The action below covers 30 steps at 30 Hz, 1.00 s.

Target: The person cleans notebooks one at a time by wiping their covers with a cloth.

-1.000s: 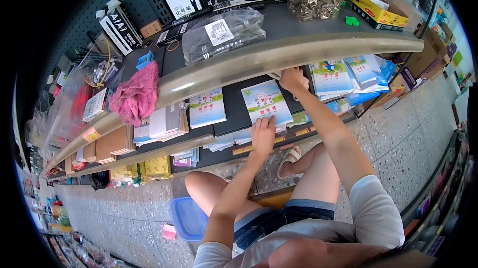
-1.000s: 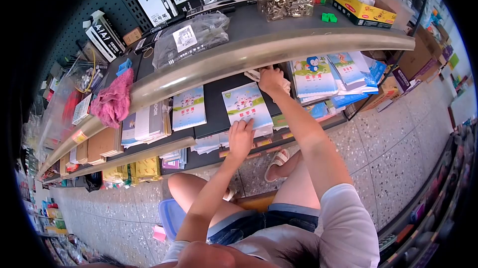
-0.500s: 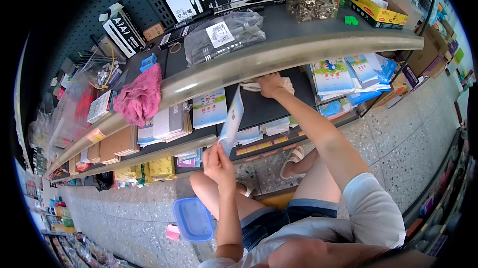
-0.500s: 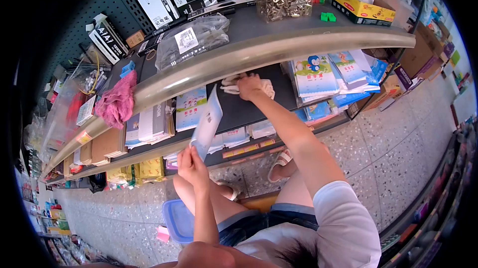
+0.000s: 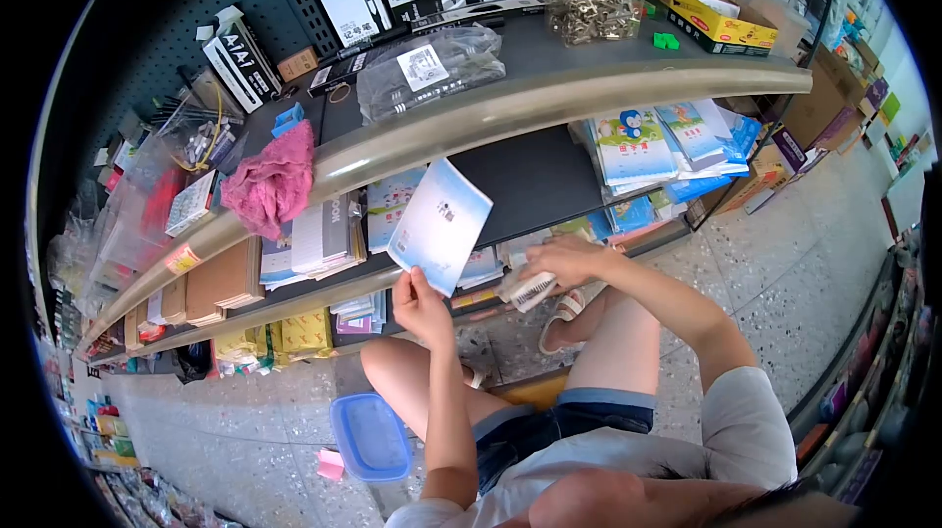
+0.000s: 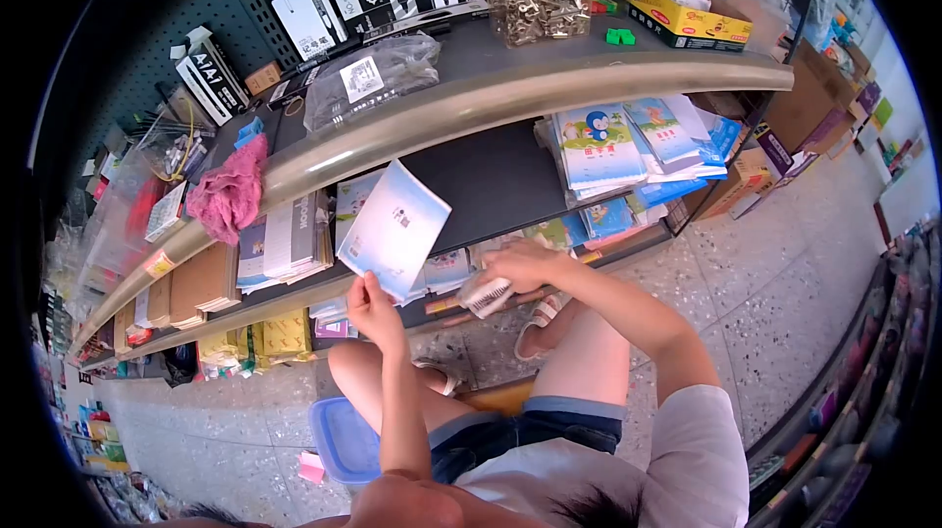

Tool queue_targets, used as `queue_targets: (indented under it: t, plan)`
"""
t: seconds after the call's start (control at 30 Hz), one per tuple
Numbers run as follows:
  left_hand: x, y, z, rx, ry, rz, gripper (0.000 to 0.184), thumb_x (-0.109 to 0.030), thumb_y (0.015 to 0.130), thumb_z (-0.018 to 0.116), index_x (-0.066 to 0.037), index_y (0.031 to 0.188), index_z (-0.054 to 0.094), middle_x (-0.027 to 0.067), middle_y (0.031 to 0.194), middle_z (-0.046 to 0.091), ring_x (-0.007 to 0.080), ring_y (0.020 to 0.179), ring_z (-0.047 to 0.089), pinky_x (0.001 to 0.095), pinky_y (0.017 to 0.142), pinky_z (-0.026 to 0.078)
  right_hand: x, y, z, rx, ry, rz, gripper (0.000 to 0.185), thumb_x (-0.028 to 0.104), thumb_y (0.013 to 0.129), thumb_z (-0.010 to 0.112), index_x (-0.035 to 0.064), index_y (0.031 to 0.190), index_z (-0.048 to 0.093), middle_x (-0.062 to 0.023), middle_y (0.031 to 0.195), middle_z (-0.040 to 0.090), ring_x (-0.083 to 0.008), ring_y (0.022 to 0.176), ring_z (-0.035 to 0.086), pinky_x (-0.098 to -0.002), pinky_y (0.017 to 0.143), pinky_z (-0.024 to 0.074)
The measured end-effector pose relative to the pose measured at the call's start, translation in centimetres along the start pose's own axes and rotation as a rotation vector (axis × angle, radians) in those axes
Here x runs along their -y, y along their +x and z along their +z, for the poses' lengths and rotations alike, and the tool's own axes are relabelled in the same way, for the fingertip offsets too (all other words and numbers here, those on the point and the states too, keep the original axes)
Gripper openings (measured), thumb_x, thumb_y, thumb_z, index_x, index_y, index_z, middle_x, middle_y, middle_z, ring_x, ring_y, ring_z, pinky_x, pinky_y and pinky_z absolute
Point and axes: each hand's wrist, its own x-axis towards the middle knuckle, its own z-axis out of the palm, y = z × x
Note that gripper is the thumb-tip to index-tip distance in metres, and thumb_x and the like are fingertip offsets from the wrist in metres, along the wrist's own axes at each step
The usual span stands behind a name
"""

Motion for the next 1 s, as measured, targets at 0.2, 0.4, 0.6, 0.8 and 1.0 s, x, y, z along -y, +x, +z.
queue_targets:
  t: [0.2,0.4,0.6,0.8,1.0]
  plan:
    - [6.1,-1.2,4.6,0.124,-0.562,-0.458,0.019,-0.011,0.093,0.059,-0.009,0.074,0.058,-0.0058,0.063,0.049,0.0029,0.054,0.041,0.0187,0.05,0.036,-0.8,-4.4,-1.0,-0.307,0.061,0.378,0.058,0.005,0.071,0.06,0.0255,0.125,0.058,-0.0086,0.107,0.058,-0.033,0.095,0.062,-0.0427,0.086,0.0496]
    - [8.6,-3.2,7.8,0.068,-0.643,-0.764,0.008,-0.009,0.091,0.061,-0.011,0.084,0.057,-0.0042,0.071,0.054,0.0042,0.056,0.046,0.0188,0.052,0.041,-1.6,-2.9,-3.5,-0.724,-0.002,0.527,0.06,0.004,0.067,0.063,0.0229,0.124,0.059,-0.0088,0.107,0.058,-0.0316,0.091,0.063,-0.0416,0.083,0.0487]
    - [9.2,-4.6,8.2,0.161,-0.506,-0.829,0.005,-0.01,0.089,0.062,-0.008,0.088,0.057,0.0011,0.073,0.057,0.0093,0.059,0.055,0.0207,0.049,0.044,1.7,3.5,-1.3,-0.511,-0.307,0.193,0.046,0.014,0.077,0.058,0.0272,0.121,0.062,-0.0075,0.107,0.057,-0.03,0.094,0.061,-0.0403,0.083,0.0466]
    - [9.1,-4.4,7.7,0.216,-0.414,-0.809,0.01,-0.01,0.089,0.063,-0.004,0.082,0.06,0.0032,0.07,0.061,0.0101,0.057,0.056,0.0219,0.049,0.043,1.1,7.2,0.8,-0.487,-0.449,0.079,0.035,0.018,0.084,0.049,0.0272,0.114,0.066,-0.0058,0.103,0.057,-0.0266,0.092,0.059,-0.038,0.082,0.0437]
    - [9.3,-4.5,7.5,0.254,-0.441,-0.789,0.013,-0.013,0.089,0.065,-0.009,0.078,0.058,-0.0003,0.068,0.059,0.0083,0.056,0.056,0.0202,0.048,0.045,-2.3,10.1,-0.2,-0.522,-0.529,0.228,0.033,0.02,0.086,0.049,0.0271,0.115,0.064,-0.0055,0.103,0.057,-0.0256,0.093,0.058,-0.0385,0.082,0.0413]
